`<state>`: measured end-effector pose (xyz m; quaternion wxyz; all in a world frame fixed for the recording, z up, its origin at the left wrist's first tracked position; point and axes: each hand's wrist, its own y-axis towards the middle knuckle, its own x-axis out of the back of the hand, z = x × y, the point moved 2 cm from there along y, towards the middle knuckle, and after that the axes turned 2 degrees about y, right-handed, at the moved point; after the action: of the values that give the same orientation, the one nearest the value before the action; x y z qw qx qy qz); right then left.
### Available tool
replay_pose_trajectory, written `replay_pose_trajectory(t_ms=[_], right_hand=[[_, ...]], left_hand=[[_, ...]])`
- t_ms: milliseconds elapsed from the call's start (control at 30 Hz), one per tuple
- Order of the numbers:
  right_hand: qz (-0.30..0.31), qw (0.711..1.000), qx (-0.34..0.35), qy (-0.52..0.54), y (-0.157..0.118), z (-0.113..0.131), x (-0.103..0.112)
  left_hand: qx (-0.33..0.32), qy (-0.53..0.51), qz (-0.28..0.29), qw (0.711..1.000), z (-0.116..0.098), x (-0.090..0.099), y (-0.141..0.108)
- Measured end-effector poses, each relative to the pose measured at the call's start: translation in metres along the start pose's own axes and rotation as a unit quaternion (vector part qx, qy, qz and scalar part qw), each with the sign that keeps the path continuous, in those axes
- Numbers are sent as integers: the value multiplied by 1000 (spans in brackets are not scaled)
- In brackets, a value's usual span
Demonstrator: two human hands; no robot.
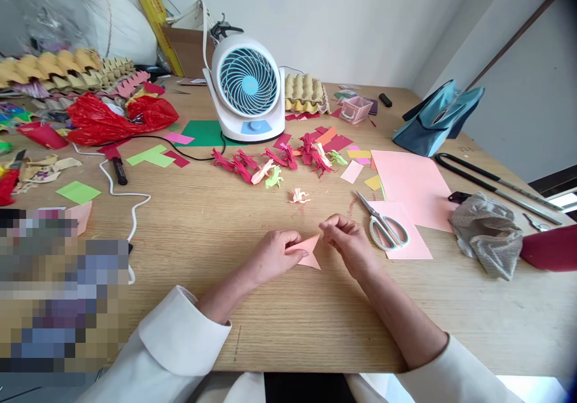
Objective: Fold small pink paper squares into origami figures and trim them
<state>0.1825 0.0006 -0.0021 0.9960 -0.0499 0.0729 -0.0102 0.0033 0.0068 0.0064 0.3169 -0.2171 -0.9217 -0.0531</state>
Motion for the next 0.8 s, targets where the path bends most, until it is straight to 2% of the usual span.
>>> replay_pose_trajectory(t_ms=[67,233,333,567,733,800], right_hand=[[-11,1000,25,-12,0,3,2],[102,982,15,-155,-5,4,-9],[101,970,27,-220,-6,2,-11],[50,987,34,-149,0,1,0],[101,985,-4,-142,-2,1,-6],[111,982,1,-153,-2,1,-9]], left_hand=[[9,-7,-2,1000,1,0,1],[31,-25,-18,999,3,0,3],[18,-28,-26,999,5,2,4],[4,-113,-57,992,17,12,8],[-6,-156,-47,987,13,10,8],[-5,-161,-37,986,12,8,7]])
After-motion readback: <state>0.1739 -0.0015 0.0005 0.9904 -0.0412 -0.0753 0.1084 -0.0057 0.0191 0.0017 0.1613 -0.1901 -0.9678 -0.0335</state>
